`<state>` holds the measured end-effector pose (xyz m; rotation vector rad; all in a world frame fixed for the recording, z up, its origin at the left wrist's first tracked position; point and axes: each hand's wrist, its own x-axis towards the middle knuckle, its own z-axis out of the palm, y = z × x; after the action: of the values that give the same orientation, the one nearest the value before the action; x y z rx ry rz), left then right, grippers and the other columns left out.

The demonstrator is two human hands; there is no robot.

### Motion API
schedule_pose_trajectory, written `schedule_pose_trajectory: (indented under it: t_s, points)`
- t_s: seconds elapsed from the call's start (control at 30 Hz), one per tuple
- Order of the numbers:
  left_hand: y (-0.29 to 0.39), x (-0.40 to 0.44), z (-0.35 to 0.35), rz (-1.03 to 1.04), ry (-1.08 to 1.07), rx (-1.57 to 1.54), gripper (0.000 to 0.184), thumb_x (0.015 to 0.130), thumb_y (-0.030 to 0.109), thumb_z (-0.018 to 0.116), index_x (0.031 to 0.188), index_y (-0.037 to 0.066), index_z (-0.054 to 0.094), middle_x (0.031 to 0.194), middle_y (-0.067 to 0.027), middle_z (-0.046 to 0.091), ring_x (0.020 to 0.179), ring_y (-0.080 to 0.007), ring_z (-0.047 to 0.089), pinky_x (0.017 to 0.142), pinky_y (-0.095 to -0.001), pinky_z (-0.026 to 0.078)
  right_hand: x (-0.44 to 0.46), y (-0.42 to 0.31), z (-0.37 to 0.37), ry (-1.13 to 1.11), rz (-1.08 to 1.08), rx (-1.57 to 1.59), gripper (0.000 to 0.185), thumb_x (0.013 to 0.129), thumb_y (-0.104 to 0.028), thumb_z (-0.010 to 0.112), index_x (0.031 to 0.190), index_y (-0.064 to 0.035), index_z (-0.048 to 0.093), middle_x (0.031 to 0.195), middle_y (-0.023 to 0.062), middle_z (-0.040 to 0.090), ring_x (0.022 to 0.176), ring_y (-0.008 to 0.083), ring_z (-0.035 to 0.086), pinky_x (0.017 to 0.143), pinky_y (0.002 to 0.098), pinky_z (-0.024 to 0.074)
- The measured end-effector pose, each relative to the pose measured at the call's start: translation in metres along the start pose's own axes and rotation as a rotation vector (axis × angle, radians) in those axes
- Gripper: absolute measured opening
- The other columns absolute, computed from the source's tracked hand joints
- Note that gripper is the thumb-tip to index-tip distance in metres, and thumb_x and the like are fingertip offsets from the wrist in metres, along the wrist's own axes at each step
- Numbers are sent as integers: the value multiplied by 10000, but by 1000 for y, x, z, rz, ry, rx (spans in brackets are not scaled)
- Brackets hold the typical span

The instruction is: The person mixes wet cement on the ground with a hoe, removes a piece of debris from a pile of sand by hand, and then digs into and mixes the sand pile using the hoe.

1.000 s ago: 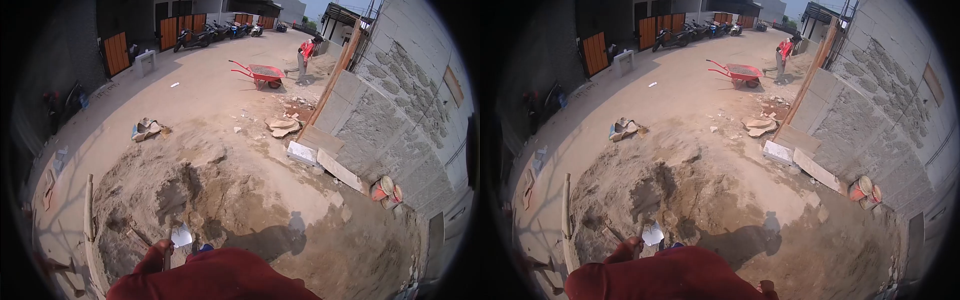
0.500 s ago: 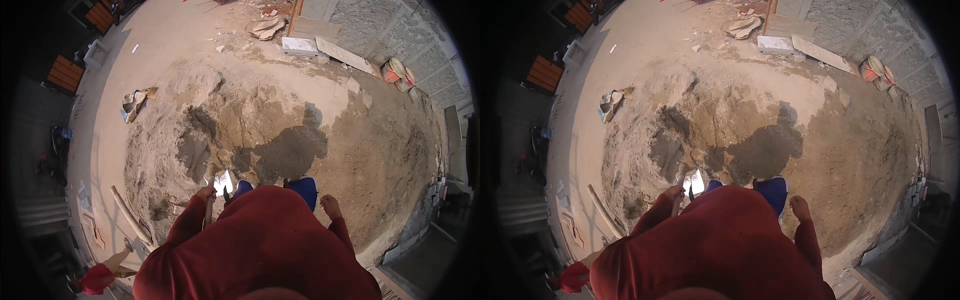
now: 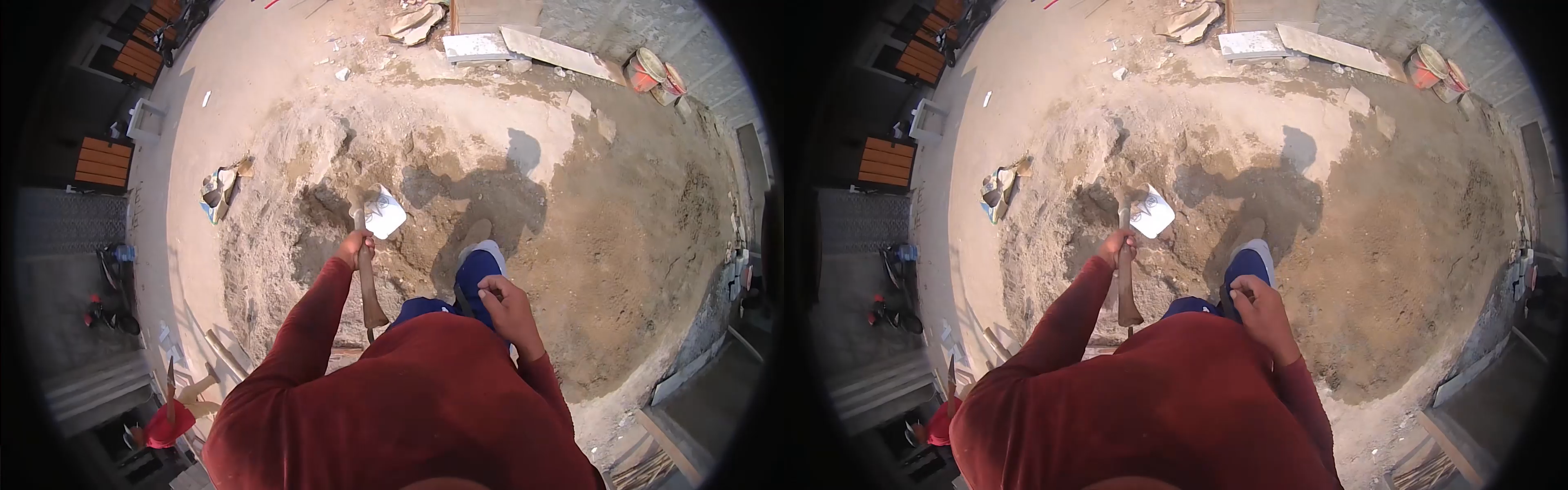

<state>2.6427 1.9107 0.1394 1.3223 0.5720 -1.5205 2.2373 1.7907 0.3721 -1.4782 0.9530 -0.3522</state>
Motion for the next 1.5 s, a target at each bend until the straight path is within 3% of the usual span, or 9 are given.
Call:
schedule_pose_trajectory:
  t_s: [0.17, 0.27, 0.6, 0.97, 1.1, 1.2, 1.27, 1.37, 1.5]
  points:
    - [42, 39, 190, 393, 216, -163, 100, 937, 129, 565, 882, 105, 484, 655, -20, 498, 516, -155, 484, 488, -313, 476, 129, 17, 24, -94, -467, -510, 296, 947, -203, 609, 1134, 26, 601, 956, 148, 689, 867, 299, 690, 817, 444, 539]
    - [42, 55, 257, 439, 271, -183, 114, 926, 124, 570, 844, 104, 492, 674, -31, 498, 568, -176, 512, 562, -346, 501, 180, 55, -2, 78, -131, -983, 383, 863, -225, 672, 1168, -12, 584, 890, 167, 667, 856, 366, 670, 780, 503, 519]
    - [97, 14, 339, 182, -353, -133, 138, 899, 39, 623, 907, 116, 508, 783, -33, 530, 762, -210, 581, 824, -427, 514, 260, 100, -80, -313, 46, -471, 320, 870, -221, 680, 1105, -38, 564, 838, 212, 671, 819, 423, 672, 712, 518, 521]
    - [535, 25, 414, 1296, -311, 729, 309, 1028, 330, 540, 1090, 27, 539, 839, -84, 606, 728, -208, 629, 696, -382, 536, 635, -198, 107, 94, -346, -139, 349, 866, -194, 629, 1020, 80, 478, 785, 309, 648, 783, 496, 664, 699, 537, 510]
    - [663, 203, 373, 1318, -107, 904, 477, 1015, 450, 507, 1022, -7, 640, 749, -91, 677, 688, -272, 671, 693, -415, 548, 768, -213, 158, -172, -137, 629, 89, 923, -76, 491, 955, -36, 563, 642, 50, 567, 481, 156, 533, 424, 325, 422]
    - [625, 336, 303, 1365, 422, 1413, 549, 997, 460, 517, 1184, -48, 606, 957, -217, 711, 893, -356, 696, 845, -474, 535, 872, -53, 239, -7, -106, 305, 183, 885, -113, 592, 990, 34, 566, 758, 117, 659, 618, 224, 623, 556, 380, 475]
    - [518, 374, 237, 817, 115, 1184, 643, 1016, 370, 558, 1286, -180, 362, 1187, -384, 618, 1157, -484, 622, 993, -436, 495, 833, 75, 284, 1, 224, 419, 195, 862, -7, 559, 1044, 12, 625, 767, 81, 643, 581, 164, 568, 487, 322, 420]
    - [330, 479, 99, 498, -147, 2158, 432, 888, 217, 665, 1260, -4, 666, 1132, -295, 685, 1103, -399, 665, 979, -470, 511, 712, 270, 339, -167, 841, 517, 496, 854, -128, 667, 1314, 30, 573, 880, 107, 693, 636, 193, 645, 528, 353, 482]
    - [272, 444, 102, 392, -196, 1996, 297, 871, 147, 642, 1135, 14, 667, 962, -257, 677, 900, -382, 685, 825, -492, 550, 643, 276, 304, -108, 734, 476, 239, 835, -69, 668, 1052, -2, 593, 745, 68, 606, 546, 177, 564, 446, 338, 397]
